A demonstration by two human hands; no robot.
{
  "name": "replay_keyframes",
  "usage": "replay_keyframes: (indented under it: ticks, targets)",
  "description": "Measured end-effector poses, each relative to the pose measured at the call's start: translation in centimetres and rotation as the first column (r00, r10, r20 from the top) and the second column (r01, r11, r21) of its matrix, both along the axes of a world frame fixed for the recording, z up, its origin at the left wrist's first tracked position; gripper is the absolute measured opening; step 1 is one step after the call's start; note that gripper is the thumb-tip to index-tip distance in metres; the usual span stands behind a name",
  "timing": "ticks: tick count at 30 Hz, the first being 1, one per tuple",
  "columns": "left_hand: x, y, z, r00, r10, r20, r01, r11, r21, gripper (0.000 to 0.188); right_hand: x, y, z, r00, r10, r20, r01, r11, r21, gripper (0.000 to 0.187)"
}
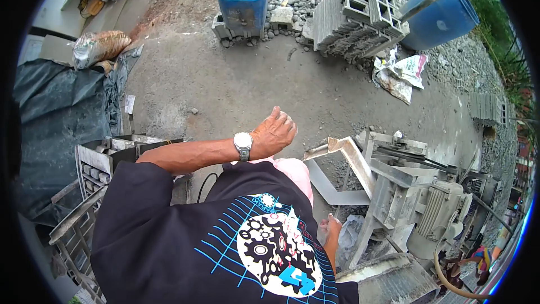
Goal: The person places a filter onto a ledge, wipes their hands with a cloth, tilts a barrel, and touches the rim of a cement mixer.
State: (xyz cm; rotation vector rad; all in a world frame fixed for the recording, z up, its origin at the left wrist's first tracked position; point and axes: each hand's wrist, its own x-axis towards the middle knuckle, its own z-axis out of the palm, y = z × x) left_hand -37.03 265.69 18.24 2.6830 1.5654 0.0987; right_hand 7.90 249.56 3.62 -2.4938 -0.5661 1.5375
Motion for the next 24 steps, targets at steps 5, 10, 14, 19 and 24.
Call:
replay_keyframes:
  ticks: [5,10,14,19,24]
  targets:
    - [2.6,6.9,-0.7,0.985,-0.169,0.037,0.169,0.986,-0.006,0.020,-0.9,3.3,1.1,0.996,0.055,-0.064,-0.052,0.997,0.050,0.032]
    - [6.3,14.4,-0.2,0.974,-0.225,-0.025,0.223,0.973,-0.065,0.022,-3.7,12.6,0.9,0.859,0.503,0.097,-0.512,0.833,0.208,0.032]
    - [10.1,21.4,-0.4,0.971,-0.238,-0.034,0.237,0.971,-0.033,0.023,1.3,19.6,-6.0,0.785,0.598,0.158,-0.613,0.717,0.331,0.035]
    - [16.8,31.4,1.3,0.975,-0.220,0.008,0.220,0.975,0.034,0.029,5.0,34.3,-6.9,0.837,0.546,0.047,-0.533,0.791,0.301,0.036]
    - [23.9,41.2,6.3,0.939,-0.342,0.043,0.329,0.928,0.177,0.024,8.2,49.3,-0.3,0.985,0.125,-0.122,-0.092,0.966,0.241,0.039]
